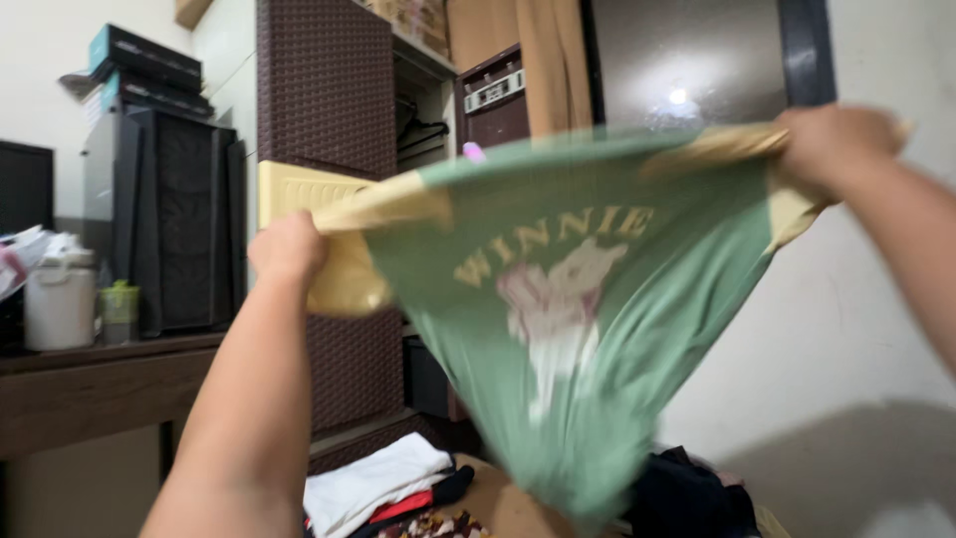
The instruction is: The person folds various garments one by one, including a patterned cloth, white underwear, a green t-shirt, and a black t-shirt, placing each folded item into a neat stack on the floor.
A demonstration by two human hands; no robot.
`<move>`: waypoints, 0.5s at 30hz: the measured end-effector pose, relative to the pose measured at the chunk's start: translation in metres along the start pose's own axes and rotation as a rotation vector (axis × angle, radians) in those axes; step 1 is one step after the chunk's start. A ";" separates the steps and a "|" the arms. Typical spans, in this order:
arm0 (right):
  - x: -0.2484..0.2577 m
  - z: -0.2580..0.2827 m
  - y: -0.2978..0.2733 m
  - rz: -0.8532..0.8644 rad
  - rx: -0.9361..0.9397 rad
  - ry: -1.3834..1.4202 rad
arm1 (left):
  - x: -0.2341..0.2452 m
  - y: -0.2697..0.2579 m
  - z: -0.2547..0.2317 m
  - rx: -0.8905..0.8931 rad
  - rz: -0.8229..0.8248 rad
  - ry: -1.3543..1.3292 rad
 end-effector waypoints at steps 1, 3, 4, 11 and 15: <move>0.004 0.002 0.008 -0.061 0.077 0.000 | 0.002 0.006 0.011 0.071 -0.022 -0.005; -0.010 0.000 0.016 -0.164 0.198 -0.016 | -0.015 0.015 0.012 0.203 0.034 -0.305; -0.029 -0.003 0.020 -0.012 0.165 -0.093 | -0.023 0.013 0.013 0.287 0.094 -0.590; -0.115 -0.002 0.002 0.562 -0.456 0.841 | 0.005 -0.038 -0.003 0.670 0.132 -1.610; -0.103 0.044 -0.021 0.769 -0.399 1.393 | 0.021 -0.049 -0.009 0.421 0.118 -1.390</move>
Point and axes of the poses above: each hand's wrist, its own y-axis towards the middle knuckle, its own x-axis out of the back of the hand, z = x × y, the point moved 4 cm from there along y, towards the middle knuckle, and after that the axes turned 12 degrees about -y, right-handed, at the moved point
